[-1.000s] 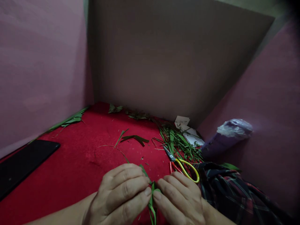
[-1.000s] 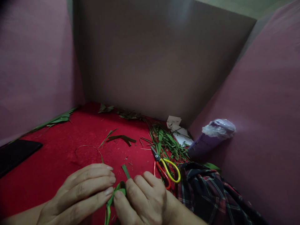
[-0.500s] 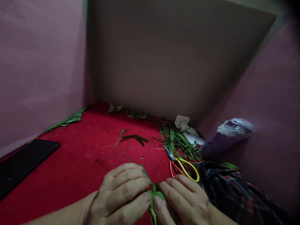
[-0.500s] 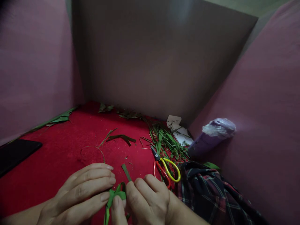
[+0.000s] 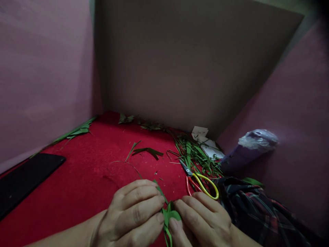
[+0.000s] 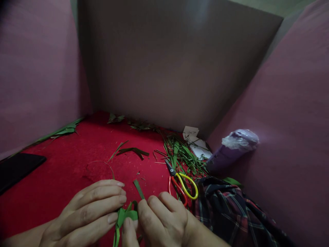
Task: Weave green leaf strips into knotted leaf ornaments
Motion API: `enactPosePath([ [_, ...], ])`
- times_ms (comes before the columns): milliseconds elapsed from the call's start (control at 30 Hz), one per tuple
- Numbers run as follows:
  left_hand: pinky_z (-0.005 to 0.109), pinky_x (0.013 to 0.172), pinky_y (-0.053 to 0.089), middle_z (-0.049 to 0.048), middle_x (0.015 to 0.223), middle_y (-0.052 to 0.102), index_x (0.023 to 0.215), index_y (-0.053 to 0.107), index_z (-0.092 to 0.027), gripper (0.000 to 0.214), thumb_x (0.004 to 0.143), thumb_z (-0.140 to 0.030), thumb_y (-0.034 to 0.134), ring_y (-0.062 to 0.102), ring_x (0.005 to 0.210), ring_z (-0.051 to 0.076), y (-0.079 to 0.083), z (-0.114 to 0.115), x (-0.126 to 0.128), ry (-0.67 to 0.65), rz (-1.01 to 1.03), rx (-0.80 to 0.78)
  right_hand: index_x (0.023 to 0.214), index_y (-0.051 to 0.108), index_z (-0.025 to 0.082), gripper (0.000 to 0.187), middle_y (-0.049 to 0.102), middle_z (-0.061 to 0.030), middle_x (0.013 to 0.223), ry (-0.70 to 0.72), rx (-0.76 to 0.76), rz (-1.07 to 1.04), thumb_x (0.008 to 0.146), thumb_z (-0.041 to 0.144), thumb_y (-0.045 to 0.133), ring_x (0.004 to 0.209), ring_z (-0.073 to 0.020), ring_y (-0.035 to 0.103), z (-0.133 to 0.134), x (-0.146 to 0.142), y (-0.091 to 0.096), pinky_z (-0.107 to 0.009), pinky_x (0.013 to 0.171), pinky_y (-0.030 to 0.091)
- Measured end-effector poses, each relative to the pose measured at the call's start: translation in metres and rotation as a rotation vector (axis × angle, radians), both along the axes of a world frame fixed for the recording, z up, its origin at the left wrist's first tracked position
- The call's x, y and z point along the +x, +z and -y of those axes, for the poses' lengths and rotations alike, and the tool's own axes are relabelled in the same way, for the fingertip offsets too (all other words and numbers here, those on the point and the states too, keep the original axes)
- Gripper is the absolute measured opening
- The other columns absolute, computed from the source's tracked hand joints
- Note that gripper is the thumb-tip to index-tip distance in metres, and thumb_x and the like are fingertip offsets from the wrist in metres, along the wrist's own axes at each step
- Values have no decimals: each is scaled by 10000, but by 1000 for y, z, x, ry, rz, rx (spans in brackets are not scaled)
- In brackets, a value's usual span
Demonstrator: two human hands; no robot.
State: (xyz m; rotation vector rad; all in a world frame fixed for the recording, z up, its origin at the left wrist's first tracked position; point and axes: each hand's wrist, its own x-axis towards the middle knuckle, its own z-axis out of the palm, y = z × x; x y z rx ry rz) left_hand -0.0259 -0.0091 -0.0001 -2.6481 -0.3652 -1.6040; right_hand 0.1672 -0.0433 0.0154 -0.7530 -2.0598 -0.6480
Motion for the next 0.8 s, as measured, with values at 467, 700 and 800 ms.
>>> enactPosePath([
  [467, 346, 957, 465, 65, 905, 735, 913, 624, -142, 216, 914, -133, 408, 591, 1062, 175, -2, -6, 0, -47, 7, 47, 762, 623, 184, 130, 705, -24, 661, 59, 99, 295, 833, 128, 529, 537, -108, 613, -1, 14, 12, -231, 519, 457],
  [700, 334, 961, 438, 95, 918, 727, 1021, 600, -114, 231, 895, -102, 407, 611, 1010, 187, 10, -9, 0, -127, -87, 22, 789, 627, 163, 159, 711, -31, 637, 68, 17, 269, 842, 94, 494, 503, -119, 607, 0, 11, 16, -249, 488, 437],
  [800, 292, 812, 508, 74, 841, 717, 1035, 588, -156, 231, 848, -81, 475, 651, 834, 173, 10, -10, 7, -218, -16, -167, 828, 606, 142, 185, 690, -55, 615, 24, -36, 50, 885, 128, 431, 503, -137, 587, -2, 7, 8, -279, 507, 412],
])
